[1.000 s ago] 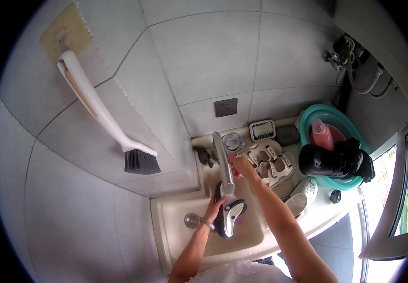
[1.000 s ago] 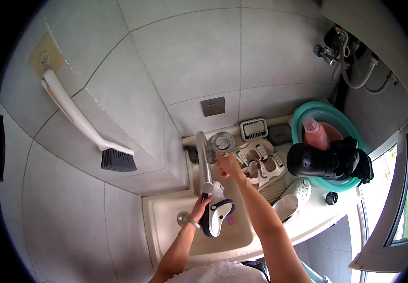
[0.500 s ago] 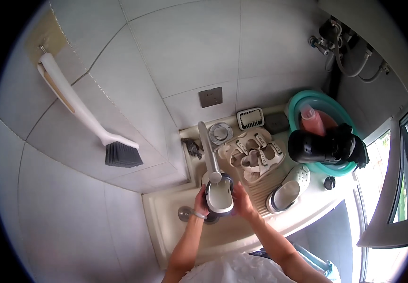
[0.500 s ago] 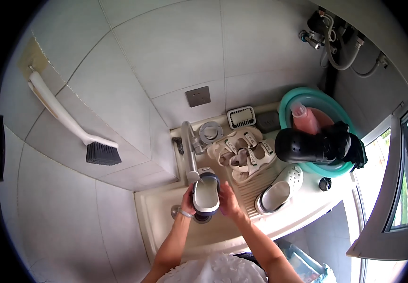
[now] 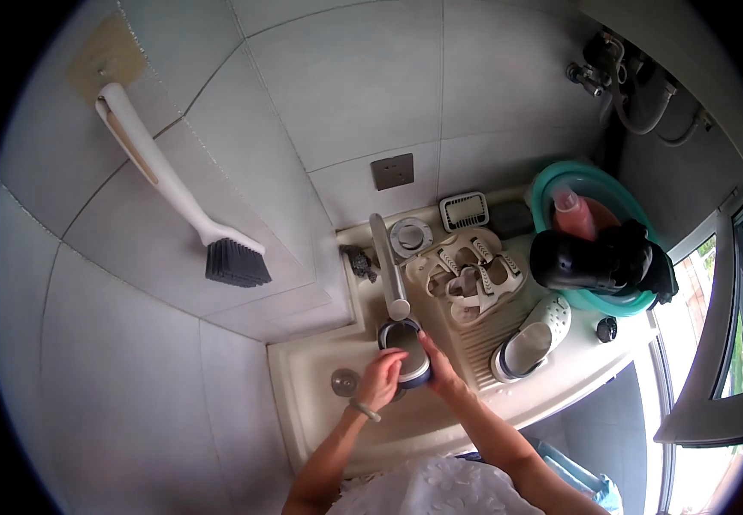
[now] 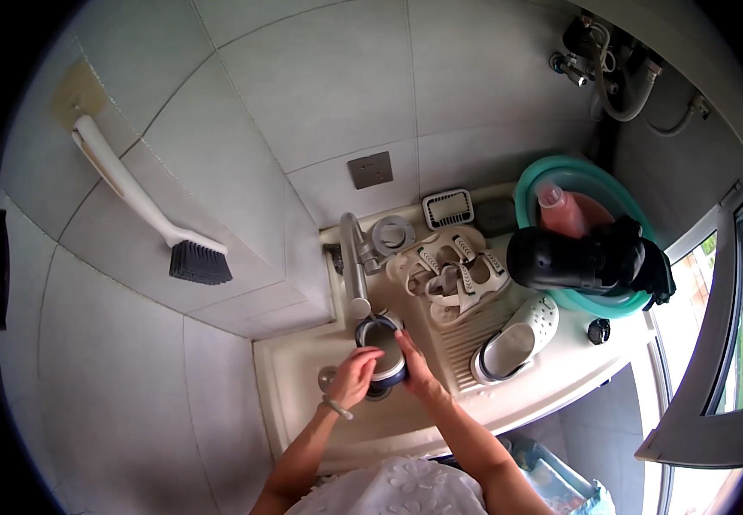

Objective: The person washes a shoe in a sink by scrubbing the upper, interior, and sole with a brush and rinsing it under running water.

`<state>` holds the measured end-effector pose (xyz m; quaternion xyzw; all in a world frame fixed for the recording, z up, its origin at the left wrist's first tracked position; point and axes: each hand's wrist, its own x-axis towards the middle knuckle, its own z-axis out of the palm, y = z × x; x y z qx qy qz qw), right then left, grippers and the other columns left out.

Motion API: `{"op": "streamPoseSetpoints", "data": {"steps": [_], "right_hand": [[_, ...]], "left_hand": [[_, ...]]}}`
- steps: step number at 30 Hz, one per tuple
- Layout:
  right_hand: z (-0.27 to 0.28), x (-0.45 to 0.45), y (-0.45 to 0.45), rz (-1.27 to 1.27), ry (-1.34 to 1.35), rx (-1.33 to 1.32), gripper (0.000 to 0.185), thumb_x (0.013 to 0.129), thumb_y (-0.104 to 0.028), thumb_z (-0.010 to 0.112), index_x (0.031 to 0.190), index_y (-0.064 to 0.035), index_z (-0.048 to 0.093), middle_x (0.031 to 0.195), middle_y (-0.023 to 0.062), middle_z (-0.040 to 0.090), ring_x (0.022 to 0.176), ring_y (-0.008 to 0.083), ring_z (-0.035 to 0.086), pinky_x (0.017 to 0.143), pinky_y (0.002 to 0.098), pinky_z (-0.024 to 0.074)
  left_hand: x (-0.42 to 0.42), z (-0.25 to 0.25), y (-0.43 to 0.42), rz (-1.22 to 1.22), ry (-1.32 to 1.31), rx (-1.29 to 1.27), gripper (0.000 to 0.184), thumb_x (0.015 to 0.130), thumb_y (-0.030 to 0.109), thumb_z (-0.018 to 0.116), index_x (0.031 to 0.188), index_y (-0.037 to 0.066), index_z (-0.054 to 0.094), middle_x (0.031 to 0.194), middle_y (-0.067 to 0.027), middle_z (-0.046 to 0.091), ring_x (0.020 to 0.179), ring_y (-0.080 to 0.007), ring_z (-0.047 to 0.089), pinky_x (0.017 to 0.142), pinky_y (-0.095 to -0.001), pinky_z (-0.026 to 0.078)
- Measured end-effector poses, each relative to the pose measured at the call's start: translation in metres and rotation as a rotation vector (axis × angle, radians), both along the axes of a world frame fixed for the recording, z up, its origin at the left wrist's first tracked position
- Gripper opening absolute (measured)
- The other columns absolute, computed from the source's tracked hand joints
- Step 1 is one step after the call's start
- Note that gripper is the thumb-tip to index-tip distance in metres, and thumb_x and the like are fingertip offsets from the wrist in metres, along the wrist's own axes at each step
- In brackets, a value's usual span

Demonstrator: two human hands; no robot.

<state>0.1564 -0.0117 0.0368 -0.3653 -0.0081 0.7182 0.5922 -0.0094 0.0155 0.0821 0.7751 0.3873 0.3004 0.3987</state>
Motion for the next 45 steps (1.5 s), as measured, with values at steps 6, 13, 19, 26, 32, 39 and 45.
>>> {"op": "streamPoseSetpoints", "data": {"steps": [6, 13, 19, 26, 32, 39, 45], "right_hand": [[0.023, -0.022, -0.02, 0.184, -0.779, 0.183, 0.083, 0.09, -0.036, 0.067, 0.147, 0.0059, 0.023, 0.145, 0.0193, 0.04, 0.133, 0.0216, 0.038, 0.109, 0.0315, 0.0297], [-0.025, 0.001, -0.015, 0.057, -0.778, 0.103, 0.07, 0.096, -0.039, 0.054, 0.151, -0.0078, 0.023, 0.113, 0.0103, 0.066, 0.099, 0.0221, 0.063, 0.082, 0.0333, 0.0486], [-0.128, -0.015, 0.006, 0.396, -1.947, -0.144, 0.053, 0.094, -0.029, 0.049, 0.137, 0.0007, 0.037, 0.111, 0.0184, 0.06, 0.105, 0.035, 0.058, 0.094, 0.0454, 0.0432], [-0.199, -0.002, 0.001, 0.752, -1.953, 0.062, 0.045, 0.084, -0.023, 0.054, 0.121, 0.003, 0.058, 0.112, 0.0265, 0.059, 0.108, 0.0387, 0.057, 0.093, 0.0395, 0.0462], [-0.012, 0.01, -0.047, 0.279, -1.228, -0.238, 0.042, 0.094, -0.024, 0.049, 0.135, -0.0229, 0.053, 0.072, 0.02, 0.059, 0.064, 0.0241, 0.059, 0.064, 0.0387, 0.0482], [0.044, -0.01, -0.071, 0.226, -1.533, 0.2, 0.039, 0.096, -0.025, 0.052, 0.134, -0.0226, 0.054, 0.066, 0.0219, 0.05, 0.057, 0.0317, 0.06, 0.057, 0.0416, 0.045], [0.022, 0.011, -0.027, 0.23, -1.448, 0.023, 0.032, 0.096, -0.029, 0.052, 0.124, -0.0171, 0.061, 0.065, 0.0235, 0.051, 0.049, 0.0329, 0.049, 0.053, 0.0431, 0.0444]], "left_hand": [[0.031, -0.097, 0.051, -0.217, 0.263, -0.094, 0.034, 0.094, 0.026, 0.044, 0.116, 0.004, 0.058, 0.099, -0.0174, 0.065, 0.093, -0.0298, 0.061, 0.079, -0.0399, 0.049], [0.025, -0.118, 0.054, 0.11, -0.48, -1.295, 0.048, 0.097, 0.047, 0.038, 0.11, 0.005, 0.057, 0.093, -0.0113, 0.06, 0.082, -0.0251, 0.058, 0.073, -0.0387, 0.047], [0.01, -0.098, 0.041, 0.077, -0.818, -1.39, 0.045, 0.097, 0.044, 0.038, 0.114, 0.006, 0.055, 0.097, -0.0104, 0.06, 0.086, -0.0238, 0.058, 0.076, -0.0371, 0.047], [-0.002, -0.078, 0.024, 0.034, -1.023, -1.42, 0.041, 0.098, 0.039, 0.039, 0.119, 0.006, 0.054, 0.103, -0.0095, 0.059, 0.091, -0.0224, 0.058, 0.08, -0.0352, 0.047], [0.005, -0.071, 0.026, 0.007, -1.128, -1.438, 0.039, 0.099, 0.036, 0.039, 0.123, 0.007, 0.052, 0.107, -0.0087, 0.059, 0.095, -0.0212, 0.057, 0.084, -0.0335, 0.047], [0.029, -0.063, 0.017, -0.065, -1.223, -1.49, 0.038, 0.1, 0.032, 0.04, 0.128, 0.008, 0.051, 0.112, -0.0077, 0.059, 0.099, -0.0198, 0.057, 0.088, -0.0316, 0.047], [0.023, -0.052, 0.011, -0.075, -1.237, -1.469, 0.038, 0.101, 0.028, 0.04, 0.132, 0.008, 0.049, 0.117, -0.0069, 0.059, 0.103, -0.0186, 0.057, 0.091, -0.03, 0.047]]}}
